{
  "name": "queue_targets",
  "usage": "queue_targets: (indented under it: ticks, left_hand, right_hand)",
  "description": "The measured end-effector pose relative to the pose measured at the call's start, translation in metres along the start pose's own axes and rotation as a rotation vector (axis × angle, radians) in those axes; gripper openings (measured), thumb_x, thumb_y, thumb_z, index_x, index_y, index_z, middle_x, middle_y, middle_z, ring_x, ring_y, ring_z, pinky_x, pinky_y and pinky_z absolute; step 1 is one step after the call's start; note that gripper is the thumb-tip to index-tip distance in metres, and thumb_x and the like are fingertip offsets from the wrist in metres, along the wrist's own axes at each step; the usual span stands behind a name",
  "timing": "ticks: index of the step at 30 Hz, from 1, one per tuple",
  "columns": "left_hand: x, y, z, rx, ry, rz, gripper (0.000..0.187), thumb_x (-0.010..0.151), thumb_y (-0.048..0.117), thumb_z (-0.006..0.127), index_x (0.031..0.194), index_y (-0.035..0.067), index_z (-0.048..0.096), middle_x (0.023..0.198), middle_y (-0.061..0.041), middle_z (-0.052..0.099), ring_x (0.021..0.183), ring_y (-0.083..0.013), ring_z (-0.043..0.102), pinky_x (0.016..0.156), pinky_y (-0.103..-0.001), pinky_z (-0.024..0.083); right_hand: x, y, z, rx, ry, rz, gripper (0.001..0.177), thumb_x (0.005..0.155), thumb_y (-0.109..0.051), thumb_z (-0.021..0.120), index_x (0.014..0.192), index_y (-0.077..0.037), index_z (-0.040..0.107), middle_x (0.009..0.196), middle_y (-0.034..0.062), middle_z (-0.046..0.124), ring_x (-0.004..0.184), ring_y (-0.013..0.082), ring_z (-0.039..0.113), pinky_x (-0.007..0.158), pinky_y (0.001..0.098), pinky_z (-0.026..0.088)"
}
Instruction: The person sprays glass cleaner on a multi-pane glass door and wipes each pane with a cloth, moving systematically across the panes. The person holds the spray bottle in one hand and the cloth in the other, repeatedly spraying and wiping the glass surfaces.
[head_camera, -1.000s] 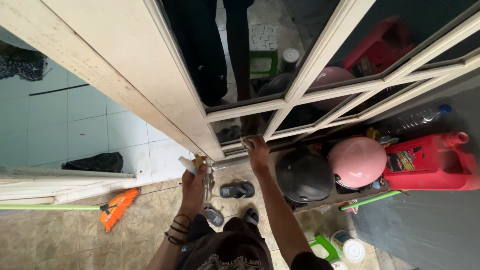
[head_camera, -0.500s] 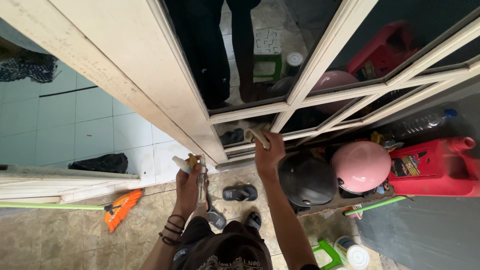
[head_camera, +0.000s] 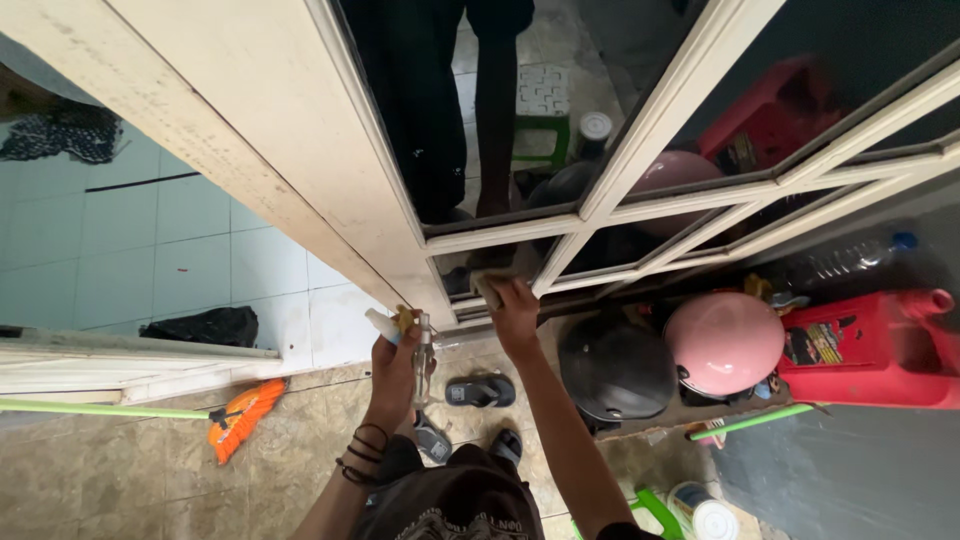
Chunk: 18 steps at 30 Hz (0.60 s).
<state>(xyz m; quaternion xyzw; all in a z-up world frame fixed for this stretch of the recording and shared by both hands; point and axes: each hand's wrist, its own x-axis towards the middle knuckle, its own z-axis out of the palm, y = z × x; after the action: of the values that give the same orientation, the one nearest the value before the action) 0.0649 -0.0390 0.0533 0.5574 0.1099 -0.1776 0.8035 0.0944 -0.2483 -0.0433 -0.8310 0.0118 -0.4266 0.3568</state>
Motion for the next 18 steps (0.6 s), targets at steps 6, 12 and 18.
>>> queue_targets:
  ticks: [6, 12, 18]
  left_hand:
    - [-0.010, -0.011, -0.009, 0.058, 0.020, 0.007, 0.033, 0.100, 0.025, 0.063, 0.123, 0.002, 0.060, 0.086, -0.004, 0.059, 0.064, -0.0125, 0.057, 0.054, -0.029, 0.048]
    - [-0.015, -0.010, -0.020, 0.118, 0.045, 0.042, 0.036, 0.100, 0.027, 0.060, 0.128, 0.004, 0.060, 0.087, -0.002, 0.060, 0.065, -0.0119, 0.056, 0.056, -0.030, 0.049]
    - [-0.023, -0.008, -0.033, 0.122, 0.077, 0.008, 0.037, 0.101, 0.026, 0.059, 0.129, 0.002, 0.061, 0.090, -0.004, 0.063, 0.069, -0.0121, 0.058, 0.060, -0.030, 0.052]
  right_hand:
    - [-0.054, 0.054, 0.020, -0.066, -0.256, 0.111, 0.019, 0.079, -0.002, 0.077, 0.095, -0.010, 0.070, 0.098, 0.0098, 0.066, 0.087, 0.0341, 0.066, 0.072, 0.0425, 0.055]
    - [-0.077, 0.086, 0.033, -0.112, -0.352, 0.311, 0.026, 0.072, 0.003, 0.070, 0.094, -0.011, 0.072, 0.100, 0.0114, 0.068, 0.091, 0.0365, 0.067, 0.075, 0.0464, 0.055]
    - [-0.046, 0.047, 0.014, -0.055, -0.210, 0.326, 0.019, 0.080, -0.005, 0.080, 0.097, -0.011, 0.076, 0.094, 0.0117, 0.069, 0.081, 0.0296, 0.069, 0.070, 0.0394, 0.056]
